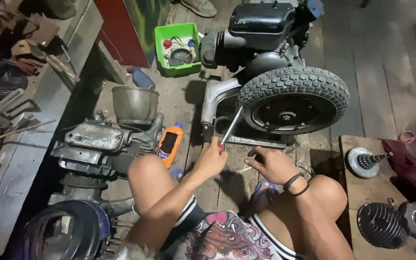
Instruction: The person sits on the floor and uses a metal file to smooth a metal component attached to a small engine. They then use a wire brush to clean the same area. Finally, they pick up and inspect a circular metal part from a nearby table.
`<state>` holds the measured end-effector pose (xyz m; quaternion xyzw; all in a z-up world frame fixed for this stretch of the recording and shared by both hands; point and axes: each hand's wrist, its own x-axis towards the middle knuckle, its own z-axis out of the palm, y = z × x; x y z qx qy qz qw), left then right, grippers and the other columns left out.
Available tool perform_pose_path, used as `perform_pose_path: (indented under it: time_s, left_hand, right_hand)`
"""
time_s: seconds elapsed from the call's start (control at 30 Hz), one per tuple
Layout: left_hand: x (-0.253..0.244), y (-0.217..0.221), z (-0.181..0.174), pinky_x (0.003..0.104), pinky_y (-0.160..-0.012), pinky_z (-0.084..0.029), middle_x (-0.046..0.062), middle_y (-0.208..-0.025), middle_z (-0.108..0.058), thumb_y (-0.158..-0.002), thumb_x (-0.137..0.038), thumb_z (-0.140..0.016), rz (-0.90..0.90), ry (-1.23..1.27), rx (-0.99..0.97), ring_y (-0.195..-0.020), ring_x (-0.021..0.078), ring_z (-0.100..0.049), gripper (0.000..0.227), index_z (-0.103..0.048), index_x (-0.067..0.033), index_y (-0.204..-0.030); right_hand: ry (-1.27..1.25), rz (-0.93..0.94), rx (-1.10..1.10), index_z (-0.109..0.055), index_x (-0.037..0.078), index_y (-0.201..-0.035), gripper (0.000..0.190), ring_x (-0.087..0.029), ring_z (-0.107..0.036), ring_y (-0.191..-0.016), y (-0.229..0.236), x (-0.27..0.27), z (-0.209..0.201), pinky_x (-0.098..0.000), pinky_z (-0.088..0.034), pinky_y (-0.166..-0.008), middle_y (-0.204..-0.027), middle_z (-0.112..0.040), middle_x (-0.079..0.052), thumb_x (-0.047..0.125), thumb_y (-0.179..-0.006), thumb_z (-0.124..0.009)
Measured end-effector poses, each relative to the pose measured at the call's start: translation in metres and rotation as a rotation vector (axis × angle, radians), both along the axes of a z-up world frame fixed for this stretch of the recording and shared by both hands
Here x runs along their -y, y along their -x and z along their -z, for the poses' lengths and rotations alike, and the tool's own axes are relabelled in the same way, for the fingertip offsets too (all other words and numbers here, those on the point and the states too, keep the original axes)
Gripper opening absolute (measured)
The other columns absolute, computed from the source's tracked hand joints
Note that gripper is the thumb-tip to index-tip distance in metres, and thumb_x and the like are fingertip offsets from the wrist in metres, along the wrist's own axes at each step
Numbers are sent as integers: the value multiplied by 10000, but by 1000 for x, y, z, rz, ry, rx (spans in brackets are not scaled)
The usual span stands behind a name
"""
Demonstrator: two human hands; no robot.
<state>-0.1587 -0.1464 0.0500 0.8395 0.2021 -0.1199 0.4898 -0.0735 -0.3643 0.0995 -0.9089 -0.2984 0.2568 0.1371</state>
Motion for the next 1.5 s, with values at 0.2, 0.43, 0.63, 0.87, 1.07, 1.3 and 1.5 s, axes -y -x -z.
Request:
perform_pose_path:
  time_s: [0.2,0.43,0.63,0.87,1.07,1.3,1.5]
  left_hand:
    - [28,-1,-8,584,-1012,-462,294,-1172,-651,-973,-332,-521,-159,251,136,-1178,492,-608,399,-530,-71,-1275]
    - [62,-12,0,362,-1014,-410,104,-1109,-498,-961,-126,-555,-447,760,456,-1072,245,-454,318,-515,-47,-1266]
    - [70,-28,31,238,-723,-496,4,-967,-642,-891,-110,-764,-510,788,362,-844,114,-609,316,-602,-118,-1162]
    - [80,-48,60,301,-791,-571,117,-1071,-713,-851,-181,-839,-451,686,383,-937,179,-670,412,-671,-107,-1220]
    - [1,-32,-11,444,-886,-596,165,-1144,-742,-925,-315,-758,92,378,172,-1047,312,-743,469,-648,-115,-1334]
    - [-108,-62,-90,555,-931,-541,227,-1121,-743,-965,-389,-667,38,-310,68,-1122,409,-701,437,-625,-166,-1339]
    - [-155,-71,-47,577,-1071,-448,266,-1342,-650,-971,-515,-585,36,-385,-144,-1294,425,-600,680,-523,-72,-1484]
  right_hand:
    - [-141,51,-37,-711,208,-1161,336,-417,-720,-1026,4,-3,-3,-527,-561,-890,-973,-789,-169,458,-967,-599]
    - [-311,114,-91,-722,195,-1173,297,-366,-749,-950,-3,-5,1,-500,-566,-852,-869,-814,-108,391,-967,-633]
    - [-275,92,-105,-688,137,-1228,415,-407,-748,-972,-6,-4,3,-525,-579,-851,-933,-806,-187,387,-899,-725]
    - [-273,269,-56,-590,207,-1363,490,-414,-730,-987,-7,-22,20,-550,-557,-845,-948,-766,-204,384,-910,-651]
    - [-391,425,-17,-621,206,-1307,384,-481,-688,-940,-23,-20,60,-569,-498,-799,-888,-706,-242,336,-945,-625]
    - [-703,708,-254,-695,119,-1157,261,-215,-661,-682,-15,-74,86,-355,-552,-663,-790,-716,-113,298,-1074,-526]
    - [-247,654,-109,-657,259,-1120,337,-375,-725,-981,-24,-93,165,-505,-532,-892,-845,-770,-105,518,-1039,-456]
